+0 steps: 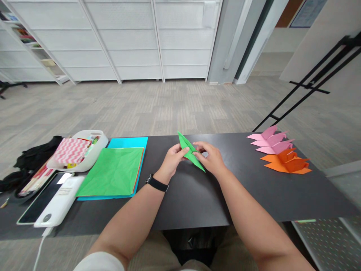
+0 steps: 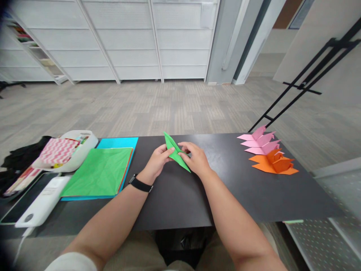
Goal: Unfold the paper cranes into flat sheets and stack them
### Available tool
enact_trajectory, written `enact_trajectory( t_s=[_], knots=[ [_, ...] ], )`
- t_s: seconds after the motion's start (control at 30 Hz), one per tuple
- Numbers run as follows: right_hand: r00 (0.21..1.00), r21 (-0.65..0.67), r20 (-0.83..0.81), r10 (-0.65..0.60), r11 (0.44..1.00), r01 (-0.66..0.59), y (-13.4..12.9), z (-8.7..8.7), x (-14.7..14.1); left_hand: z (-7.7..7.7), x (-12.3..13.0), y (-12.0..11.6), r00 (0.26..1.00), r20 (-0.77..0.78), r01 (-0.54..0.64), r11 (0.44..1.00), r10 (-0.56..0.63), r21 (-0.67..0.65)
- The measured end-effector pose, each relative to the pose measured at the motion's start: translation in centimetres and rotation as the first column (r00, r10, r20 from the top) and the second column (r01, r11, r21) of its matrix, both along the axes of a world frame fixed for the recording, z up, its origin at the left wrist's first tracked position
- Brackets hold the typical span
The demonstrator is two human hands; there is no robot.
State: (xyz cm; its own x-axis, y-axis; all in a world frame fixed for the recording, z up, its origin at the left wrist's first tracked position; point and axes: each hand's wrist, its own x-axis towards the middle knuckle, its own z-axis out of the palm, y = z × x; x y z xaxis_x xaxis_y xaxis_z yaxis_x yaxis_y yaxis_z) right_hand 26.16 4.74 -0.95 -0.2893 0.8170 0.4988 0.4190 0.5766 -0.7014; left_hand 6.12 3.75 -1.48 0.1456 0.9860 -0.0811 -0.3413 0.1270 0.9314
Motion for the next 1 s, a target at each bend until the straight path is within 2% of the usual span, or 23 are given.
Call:
enact_trajectory(
  t_s=[0.13,0.23,0.43,0.6,0.8,1.0],
  knots=[
    [0.997,0.113,0.051,0.053,0.992,-0.058,-0.4,0.5,0.0,0.4,0.0,-0.2,0.998,0.054,0.037,0.996,-0.032,-0.078],
    [0.995,0.126,0.082,0.060,0.990,-0.070,-0.7,0.7,0.0,0.3,0.0,-0.2,0.998,0.062,0.016,0.997,-0.011,-0.080],
    [0.994,0.138,0.111,0.003,0.990,-0.018,-0.9,0.8,-0.1,0.2,0.3,-0.2,0.992,-0.004,-0.124,0.991,0.124,0.052],
    [0.990,0.210,0.142,-0.026,0.978,-0.004,-1.1,0.9,-0.3,0.0,0.5,-0.3,0.969,-0.054,-0.231,0.964,0.239,0.130],
    [0.982,0.246,0.172,-0.073,0.969,0.029,-1.0,0.7,-0.5,0.1,0.6,-0.7,0.974,-0.091,-0.192,0.967,0.210,0.168],
    [0.997,0.225,0.076,-0.018,0.974,0.000,-0.8,0.7,-0.4,0.1,0.2,-0.6,0.978,-0.130,-0.129,0.962,0.163,0.240]
  ],
)
